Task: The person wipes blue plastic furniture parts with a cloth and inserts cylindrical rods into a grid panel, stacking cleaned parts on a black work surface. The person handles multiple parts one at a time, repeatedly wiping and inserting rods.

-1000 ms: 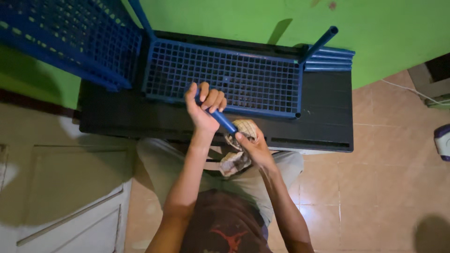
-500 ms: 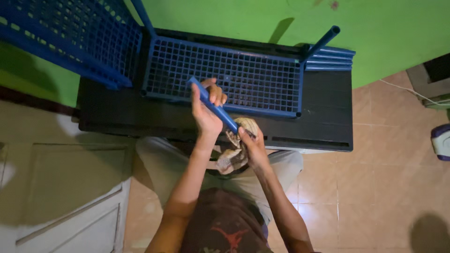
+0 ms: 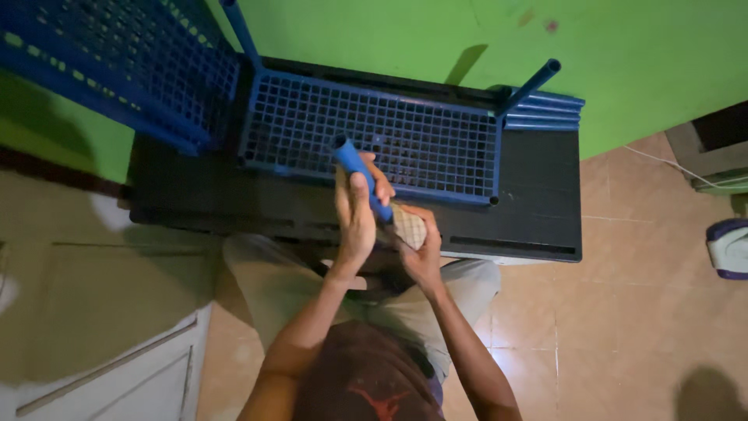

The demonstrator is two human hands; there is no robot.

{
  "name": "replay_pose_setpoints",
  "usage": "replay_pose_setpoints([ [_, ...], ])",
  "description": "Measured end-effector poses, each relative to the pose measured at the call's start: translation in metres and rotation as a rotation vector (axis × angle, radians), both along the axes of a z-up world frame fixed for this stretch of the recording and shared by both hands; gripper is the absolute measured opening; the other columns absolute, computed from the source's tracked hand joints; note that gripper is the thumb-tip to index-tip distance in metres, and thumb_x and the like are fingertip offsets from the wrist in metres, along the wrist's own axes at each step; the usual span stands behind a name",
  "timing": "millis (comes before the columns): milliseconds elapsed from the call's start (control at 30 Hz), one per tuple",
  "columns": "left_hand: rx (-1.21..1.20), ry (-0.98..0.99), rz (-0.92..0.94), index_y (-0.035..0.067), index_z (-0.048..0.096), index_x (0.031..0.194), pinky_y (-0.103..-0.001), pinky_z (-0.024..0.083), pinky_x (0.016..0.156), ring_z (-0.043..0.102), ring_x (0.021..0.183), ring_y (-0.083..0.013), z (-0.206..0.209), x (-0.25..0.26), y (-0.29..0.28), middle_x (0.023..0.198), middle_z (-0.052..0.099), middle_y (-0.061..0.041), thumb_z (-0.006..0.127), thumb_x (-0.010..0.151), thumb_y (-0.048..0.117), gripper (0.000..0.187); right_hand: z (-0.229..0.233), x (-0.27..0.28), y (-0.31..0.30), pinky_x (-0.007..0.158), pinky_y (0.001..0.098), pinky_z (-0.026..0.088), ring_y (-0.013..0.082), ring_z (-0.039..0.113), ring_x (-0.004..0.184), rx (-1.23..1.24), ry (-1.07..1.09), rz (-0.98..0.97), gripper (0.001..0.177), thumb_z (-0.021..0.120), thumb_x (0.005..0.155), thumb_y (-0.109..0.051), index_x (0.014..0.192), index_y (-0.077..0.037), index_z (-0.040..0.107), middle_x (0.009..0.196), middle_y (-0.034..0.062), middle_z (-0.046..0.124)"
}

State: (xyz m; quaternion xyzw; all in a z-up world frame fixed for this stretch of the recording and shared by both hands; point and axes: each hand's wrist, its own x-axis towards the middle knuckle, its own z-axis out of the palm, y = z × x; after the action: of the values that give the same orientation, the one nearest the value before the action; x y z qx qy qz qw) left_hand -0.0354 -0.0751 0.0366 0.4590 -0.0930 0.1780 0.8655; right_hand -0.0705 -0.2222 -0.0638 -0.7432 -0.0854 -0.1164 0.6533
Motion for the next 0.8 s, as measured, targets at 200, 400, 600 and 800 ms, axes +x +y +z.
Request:
replay_pose_setpoints([
  [200,0.462,-0.013,-0.096,0.003,0.048,0.131,-0.027,0.044,0.064,0.052,0.073,-0.0109,-0.017,0.005,0.038,0.084,0.054,-0.004,0.051,0.111,0.04,0.042,0.089,0.03,-0.031,0.093,0.0321,0.058,0.0173,0.068,0.107,0.002,-0.057,0.006,0.034,0.066,0.093,0.0,0.127,-0.003,0.062,0.121,0.0084,0.068],
  [400,0.893,-0.086,-0.039,0.004,0.062,0.116,-0.036,0.049,0.058,0.063,0.065,-0.0245,-0.01,-0.007,0.029,0.083,0.064,-0.012,0.043,0.109,0.034,0.037,0.165,0.032,-0.022,0.097,0.0363,0.055,0.0301,0.065,0.113,-0.395,-0.405,0.134,0.046,0.077,0.08,0.001,0.123,-0.001,0.061,0.123,0.0175,0.062],
  [600,0.96,-0.126,-0.144,0.001,0.061,0.104,-0.044,0.05,0.065,0.065,0.075,-0.0384,-0.019,-0.019,0.037,0.083,0.066,-0.019,0.044,0.114,0.031,0.036,0.177,0.04,-0.033,0.084,0.0322,0.054,0.0273,0.067,0.094,-0.575,-0.191,0.39,0.042,0.085,0.073,-0.006,0.11,-0.002,0.066,0.104,0.0131,0.066],
  [800,0.515,0.098,-0.573,0.005,0.054,0.098,-0.035,0.046,0.053,0.056,0.057,-0.0201,-0.05,-0.015,0.006,0.071,0.057,-0.005,0.047,0.109,0.042,0.039,0.106,0.051,-0.057,0.071,0.027,0.053,0.0141,0.063,0.076,-0.158,-0.093,0.345,0.02,0.076,0.081,-0.007,0.098,-0.003,0.068,0.087,0.0053,0.067],
])
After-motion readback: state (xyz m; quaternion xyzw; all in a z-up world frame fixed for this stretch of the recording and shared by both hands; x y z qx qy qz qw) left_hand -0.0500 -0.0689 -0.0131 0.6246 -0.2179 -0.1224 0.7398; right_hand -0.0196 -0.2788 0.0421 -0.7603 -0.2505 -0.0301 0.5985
